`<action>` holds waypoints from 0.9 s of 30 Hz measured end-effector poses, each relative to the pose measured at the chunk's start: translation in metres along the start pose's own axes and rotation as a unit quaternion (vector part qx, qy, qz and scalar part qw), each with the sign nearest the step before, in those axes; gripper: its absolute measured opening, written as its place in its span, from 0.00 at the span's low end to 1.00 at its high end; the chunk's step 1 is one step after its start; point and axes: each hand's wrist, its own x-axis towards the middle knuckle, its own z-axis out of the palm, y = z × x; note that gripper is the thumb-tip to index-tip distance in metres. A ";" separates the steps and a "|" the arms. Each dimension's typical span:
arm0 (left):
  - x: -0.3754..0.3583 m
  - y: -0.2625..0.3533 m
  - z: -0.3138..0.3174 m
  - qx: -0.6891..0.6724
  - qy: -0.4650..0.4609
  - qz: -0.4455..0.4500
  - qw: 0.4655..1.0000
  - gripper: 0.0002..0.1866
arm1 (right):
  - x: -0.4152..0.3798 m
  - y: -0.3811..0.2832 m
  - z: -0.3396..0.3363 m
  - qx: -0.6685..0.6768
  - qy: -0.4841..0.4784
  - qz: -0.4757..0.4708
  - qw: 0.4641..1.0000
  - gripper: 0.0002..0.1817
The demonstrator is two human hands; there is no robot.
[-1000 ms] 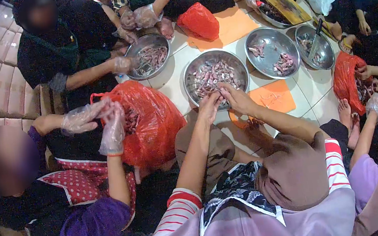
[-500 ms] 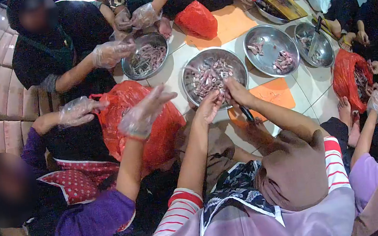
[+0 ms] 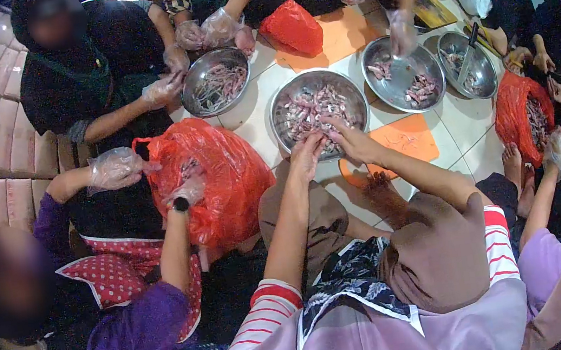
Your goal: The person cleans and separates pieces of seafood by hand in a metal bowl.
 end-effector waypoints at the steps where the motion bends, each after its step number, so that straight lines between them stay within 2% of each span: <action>1: 0.000 -0.001 -0.001 -0.001 -0.002 0.007 1.000 0.09 | -0.004 -0.007 -0.001 -0.015 0.004 -0.019 1.000 0.23; 3: -0.001 0.000 -0.001 0.003 -0.007 -0.001 1.000 0.08 | -0.007 -0.020 -0.005 -0.032 0.006 -0.039 0.999 0.22; 5: -0.003 0.003 0.000 0.006 -0.013 -0.009 1.000 0.07 | -0.009 -0.027 -0.009 -0.027 -0.034 0.022 0.999 0.22; 6: -0.004 0.004 0.000 0.022 -0.026 -0.020 0.999 0.07 | -0.008 -0.026 -0.009 -0.027 -0.034 0.022 0.999 0.22; 9: -0.007 0.004 0.002 0.054 -0.036 -0.039 0.997 0.07 | -0.007 -0.020 -0.003 -0.020 -0.007 -0.022 1.000 0.21; 11: -0.009 0.004 0.006 0.070 -0.035 -0.047 0.996 0.07 | -0.005 -0.018 0.002 -0.070 0.022 0.042 0.996 0.19; 12: -0.007 0.002 0.006 0.071 -0.034 -0.056 0.995 0.07 | -0.004 -0.017 0.002 -0.069 0.022 0.042 0.996 0.19; 16: -0.003 -0.002 0.002 0.117 -0.057 -0.111 0.985 0.06 | 0.002 -0.002 0.005 -0.024 0.024 0.073 0.997 0.20; 21: -0.005 0.001 0.004 0.127 -0.079 -0.109 0.983 0.06 | 0.007 0.011 0.010 0.047 0.037 0.098 0.993 0.22; 23: -0.009 0.002 0.008 0.130 -0.101 -0.102 0.981 0.07 | 0.010 0.007 0.003 0.060 0.043 0.179 0.981 0.23; 24: -0.013 0.001 0.010 0.144 -0.127 -0.112 0.975 0.08 | 0.011 0.006 -0.002 0.061 0.043 0.179 0.981 0.23; 26: -0.013 0.001 0.010 0.158 -0.152 -0.123 0.968 0.10 | 0.011 0.008 -0.018 0.183 0.039 0.261 0.947 0.25; 27: -0.011 0.002 0.010 0.118 -0.134 -0.102 0.979 0.12 | 0.011 0.010 -0.023 0.206 0.035 0.263 0.942 0.26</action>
